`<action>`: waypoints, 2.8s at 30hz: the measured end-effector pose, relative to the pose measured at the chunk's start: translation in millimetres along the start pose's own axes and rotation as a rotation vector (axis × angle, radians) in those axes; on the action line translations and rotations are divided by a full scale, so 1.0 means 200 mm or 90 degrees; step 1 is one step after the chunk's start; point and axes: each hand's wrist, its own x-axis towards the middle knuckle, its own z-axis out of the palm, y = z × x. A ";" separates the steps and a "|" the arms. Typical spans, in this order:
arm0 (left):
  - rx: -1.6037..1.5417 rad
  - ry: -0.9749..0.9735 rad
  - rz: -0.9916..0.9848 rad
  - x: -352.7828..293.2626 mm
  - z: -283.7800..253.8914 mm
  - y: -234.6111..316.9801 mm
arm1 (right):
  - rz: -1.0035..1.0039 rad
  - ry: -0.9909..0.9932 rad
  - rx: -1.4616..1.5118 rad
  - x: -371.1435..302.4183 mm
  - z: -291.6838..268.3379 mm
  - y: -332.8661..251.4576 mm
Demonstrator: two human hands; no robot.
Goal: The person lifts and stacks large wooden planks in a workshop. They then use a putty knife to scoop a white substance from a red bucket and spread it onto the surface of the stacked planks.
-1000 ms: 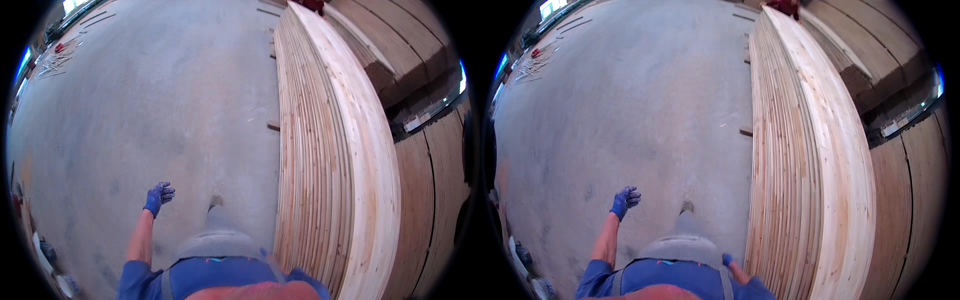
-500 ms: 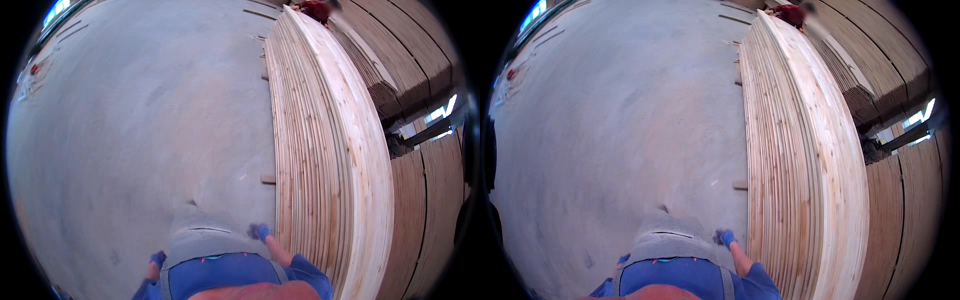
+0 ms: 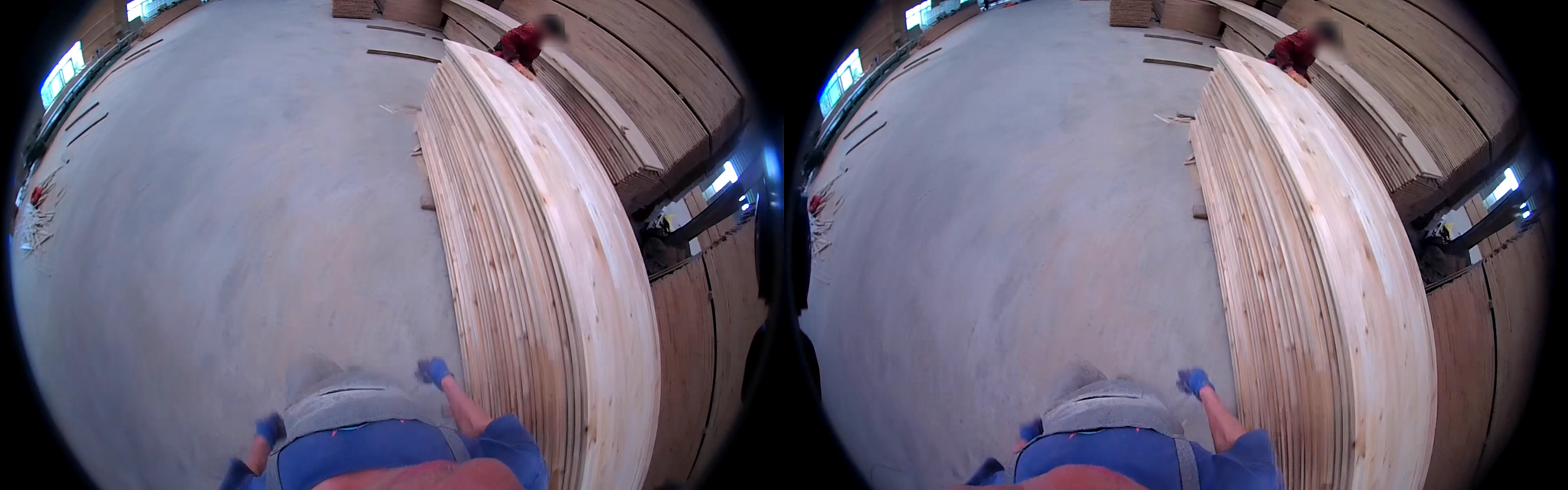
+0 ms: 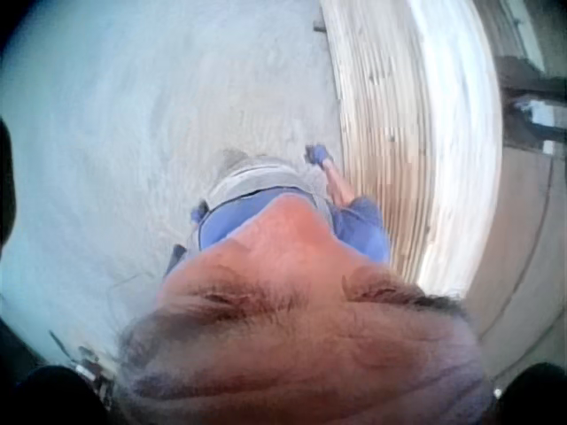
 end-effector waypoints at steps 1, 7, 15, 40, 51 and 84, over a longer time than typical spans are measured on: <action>-0.061 -0.028 -0.032 0.10 0.02 -0.02 | 0.080 0.066 0.364 0.13 -0.28 -0.51; -0.453 -0.126 -0.206 1.07 -0.68 0.17 | -0.061 0.143 0.421 1.21 -1.43 -1.30; -0.950 0.330 0.017 2.48 -3.28 0.50 | 0.066 -0.008 0.210 1.84 -1.93 -1.54; -0.481 0.074 0.729 5.49 -7.18 4.83 | 0.177 1.030 -0.177 3.83 -5.58 -2.87; -0.446 -0.087 0.915 6.14 -7.57 5.68 | 0.499 1.041 -0.251 4.52 -6.13 -2.83; -0.390 -0.151 1.011 6.44 -7.58 5.69 | 0.565 1.142 -0.307 4.62 -6.05 -2.83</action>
